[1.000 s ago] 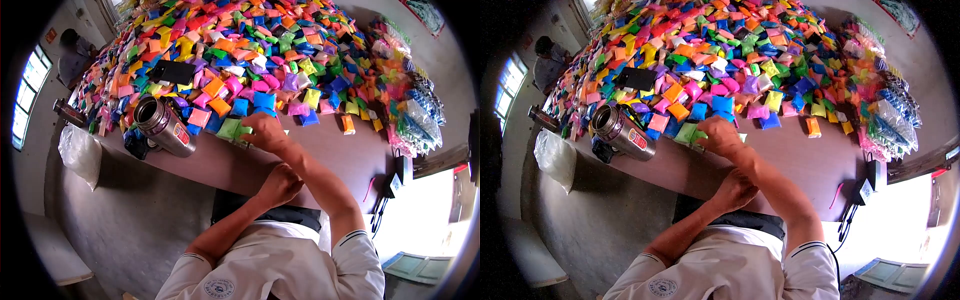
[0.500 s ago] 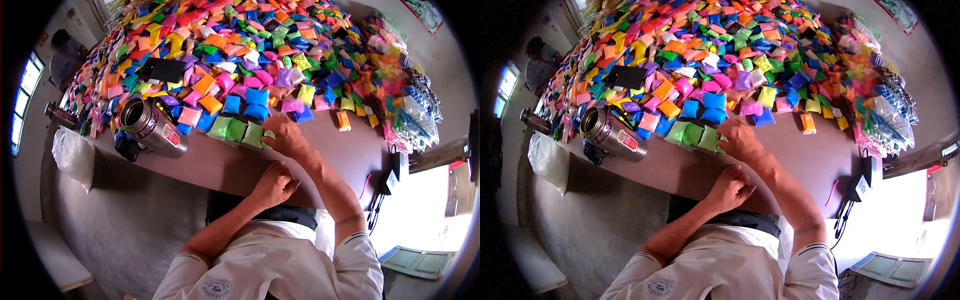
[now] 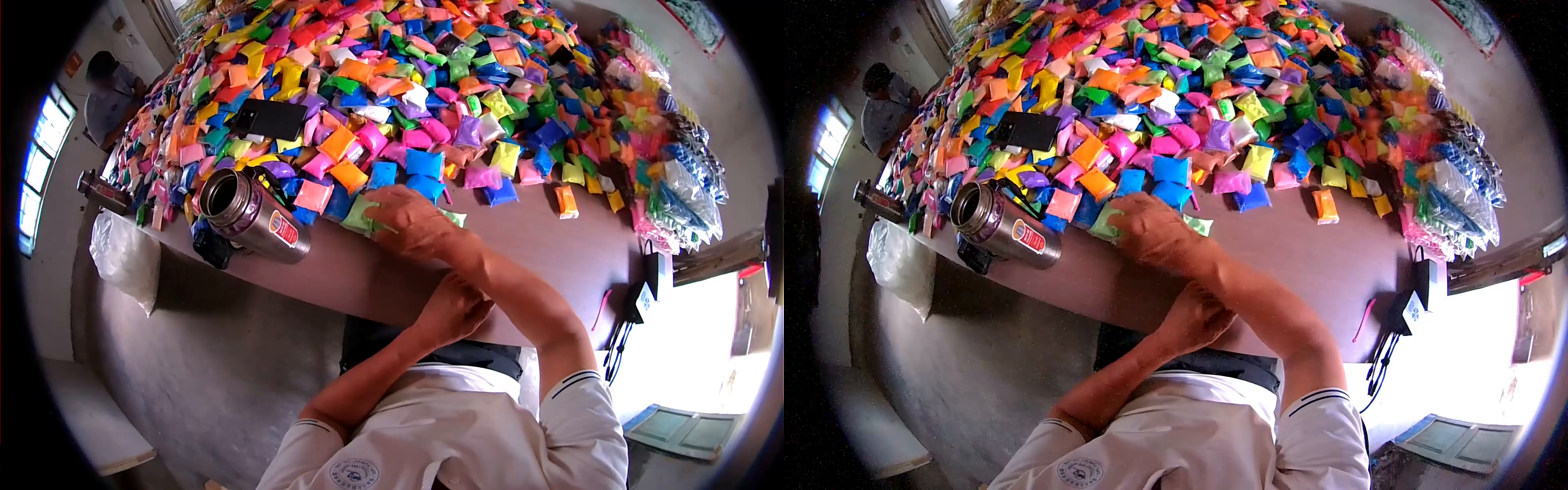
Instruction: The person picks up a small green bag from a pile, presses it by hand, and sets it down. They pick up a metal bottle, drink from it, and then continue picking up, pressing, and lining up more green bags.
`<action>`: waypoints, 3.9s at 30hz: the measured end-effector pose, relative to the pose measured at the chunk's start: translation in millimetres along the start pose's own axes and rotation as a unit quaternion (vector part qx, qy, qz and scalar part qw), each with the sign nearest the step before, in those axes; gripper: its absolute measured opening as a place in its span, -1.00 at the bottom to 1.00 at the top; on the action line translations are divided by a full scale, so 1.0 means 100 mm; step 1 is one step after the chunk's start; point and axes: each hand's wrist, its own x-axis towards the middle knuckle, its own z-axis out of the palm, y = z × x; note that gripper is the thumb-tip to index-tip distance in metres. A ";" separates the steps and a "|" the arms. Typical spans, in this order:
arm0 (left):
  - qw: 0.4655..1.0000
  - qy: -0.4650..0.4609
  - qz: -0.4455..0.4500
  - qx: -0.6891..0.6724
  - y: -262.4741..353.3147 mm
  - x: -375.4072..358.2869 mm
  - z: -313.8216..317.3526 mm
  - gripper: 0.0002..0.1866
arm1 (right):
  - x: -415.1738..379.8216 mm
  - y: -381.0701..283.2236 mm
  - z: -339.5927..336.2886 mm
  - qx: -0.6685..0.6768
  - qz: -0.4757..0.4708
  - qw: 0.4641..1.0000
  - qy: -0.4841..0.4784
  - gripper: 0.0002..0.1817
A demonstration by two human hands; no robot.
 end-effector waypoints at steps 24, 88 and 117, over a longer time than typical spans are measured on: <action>0.999 -0.006 -0.011 0.031 0.07 0.00 0.00 -0.73 | -0.88 0.07 -0.22 -0.036 0.100 0.989 0.102 -0.71; 0.995 -0.044 -0.044 -0.073 0.01 0.03 -0.08 -0.81 | -1.77 -0.05 -0.97 0.494 0.362 0.766 0.196 -0.69; 0.988 -0.052 -0.134 -0.062 0.01 -0.02 -0.06 -0.58 | -2.02 -0.57 -0.46 0.562 0.306 0.728 0.247 -0.69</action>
